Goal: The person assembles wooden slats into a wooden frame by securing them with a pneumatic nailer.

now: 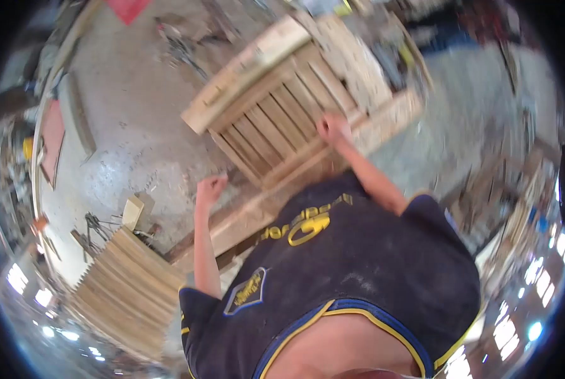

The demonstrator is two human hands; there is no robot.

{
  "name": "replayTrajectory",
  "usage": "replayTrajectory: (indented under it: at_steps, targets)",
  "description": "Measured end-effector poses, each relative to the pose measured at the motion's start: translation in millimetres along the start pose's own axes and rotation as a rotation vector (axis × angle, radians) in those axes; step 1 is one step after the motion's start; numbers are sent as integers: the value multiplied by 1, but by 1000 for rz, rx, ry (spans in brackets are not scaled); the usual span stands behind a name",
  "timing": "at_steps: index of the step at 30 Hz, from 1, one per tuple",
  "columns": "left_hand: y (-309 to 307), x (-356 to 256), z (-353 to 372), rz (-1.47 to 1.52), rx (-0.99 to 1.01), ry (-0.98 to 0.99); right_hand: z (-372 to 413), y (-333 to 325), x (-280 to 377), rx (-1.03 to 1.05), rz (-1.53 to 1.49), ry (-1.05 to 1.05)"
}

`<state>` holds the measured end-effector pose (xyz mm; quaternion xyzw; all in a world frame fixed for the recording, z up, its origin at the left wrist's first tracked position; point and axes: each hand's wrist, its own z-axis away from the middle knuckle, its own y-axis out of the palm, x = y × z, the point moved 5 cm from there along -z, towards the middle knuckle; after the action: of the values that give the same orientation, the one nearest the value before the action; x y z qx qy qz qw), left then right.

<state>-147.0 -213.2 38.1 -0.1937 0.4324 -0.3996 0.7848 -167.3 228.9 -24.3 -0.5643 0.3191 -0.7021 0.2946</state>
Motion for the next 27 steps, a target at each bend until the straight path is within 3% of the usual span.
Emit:
replayTrajectory:
  at_steps: [1,4,7,8,9,11,13,15,17,18,19,20,21,22,23,25,26,27]
  targets:
    - [-12,-29,-7,84,-73,33,-4,-8,6,-65,-4,-29]
    - [-43,-76,-80,293,-377,74,-67,-26,23,-146,-339,248]
    - [-116,-116,-190,274,-731,131,-222,-43,80,-245,-448,-4]
    - [-137,-122,-236,310,-794,157,-276,-69,127,-291,-422,-141]
    - [-157,-128,-284,354,-849,154,-330,-80,156,-274,-465,-128]
    - [-198,-136,-375,179,-850,-20,-446,-72,188,-302,-634,-215]
    - [-214,-118,-471,-50,-1028,-15,-550,-55,213,-487,-322,-426]
    - [-213,-110,-537,218,-789,-117,-607,-27,227,75,-609,-298]
    - [-214,-129,-551,775,-483,-73,-626,-4,232,508,-930,-138]
    - [-214,-118,-556,1070,-356,-108,-611,-15,232,510,-933,-175]
    - [-222,-112,-551,1193,-330,111,-594,-29,232,508,-934,-216]
    - [-233,-122,-528,1504,-183,19,-565,-50,231,351,-776,-604]
    - [-239,-135,-482,1547,-21,269,-524,-69,226,201,-580,-980]
    - [-229,-170,-410,1405,106,523,-508,-72,215,432,-600,-830]
    - [-203,-170,-375,1303,-96,523,-490,-70,206,643,-616,-681]
    - [-151,-156,-322,1062,-566,544,-436,-48,172,390,-627,-223]
    - [-143,-156,-321,1154,-625,526,-420,-45,175,394,-613,-195]
    - [-139,-155,-325,1242,-692,518,-416,-50,182,267,-663,-205]
